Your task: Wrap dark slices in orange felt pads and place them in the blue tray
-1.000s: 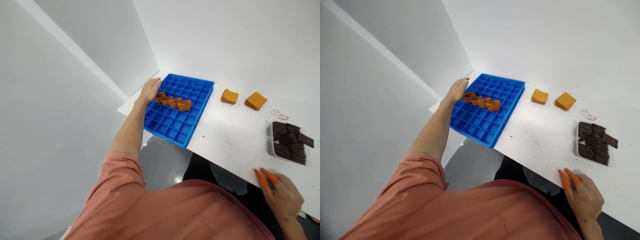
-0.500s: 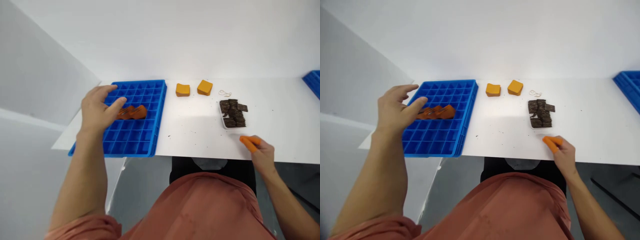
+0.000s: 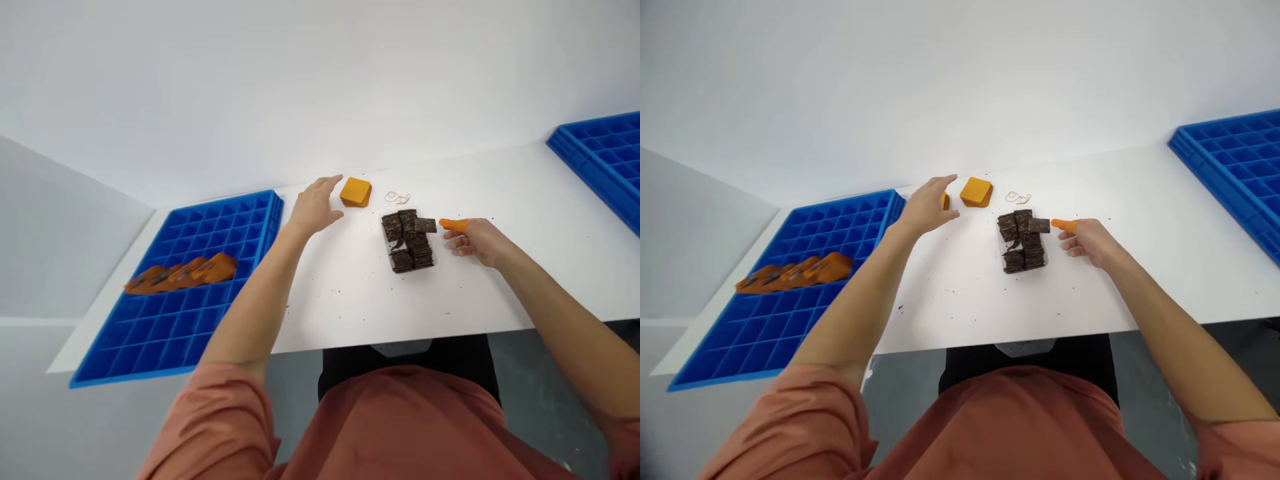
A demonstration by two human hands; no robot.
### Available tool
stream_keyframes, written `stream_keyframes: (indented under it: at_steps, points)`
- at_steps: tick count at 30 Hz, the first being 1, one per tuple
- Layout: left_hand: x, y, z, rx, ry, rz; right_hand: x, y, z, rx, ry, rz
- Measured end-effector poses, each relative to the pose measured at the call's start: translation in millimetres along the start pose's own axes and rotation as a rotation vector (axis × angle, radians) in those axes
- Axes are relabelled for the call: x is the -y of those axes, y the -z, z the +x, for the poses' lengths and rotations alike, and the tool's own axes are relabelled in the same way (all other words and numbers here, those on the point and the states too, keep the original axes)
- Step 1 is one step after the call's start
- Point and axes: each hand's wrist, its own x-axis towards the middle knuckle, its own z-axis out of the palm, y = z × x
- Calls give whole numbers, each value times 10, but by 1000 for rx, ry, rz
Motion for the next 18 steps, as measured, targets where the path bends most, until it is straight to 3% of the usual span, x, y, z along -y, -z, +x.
stream_keyframes:
  at_steps: [4,8,13,18]
  points:
    - [-59,-213,561,146,138,-157,62,73,218,36,120,-44]
    - [-220,-475,839,139,349,-181,101,157,376,-82,265,90]
    - [-296,-733,993,113,387,-69,81,174,404,-130,291,113]
    - [-295,-722,888,123,373,-40,60,188,391,-97,305,142]
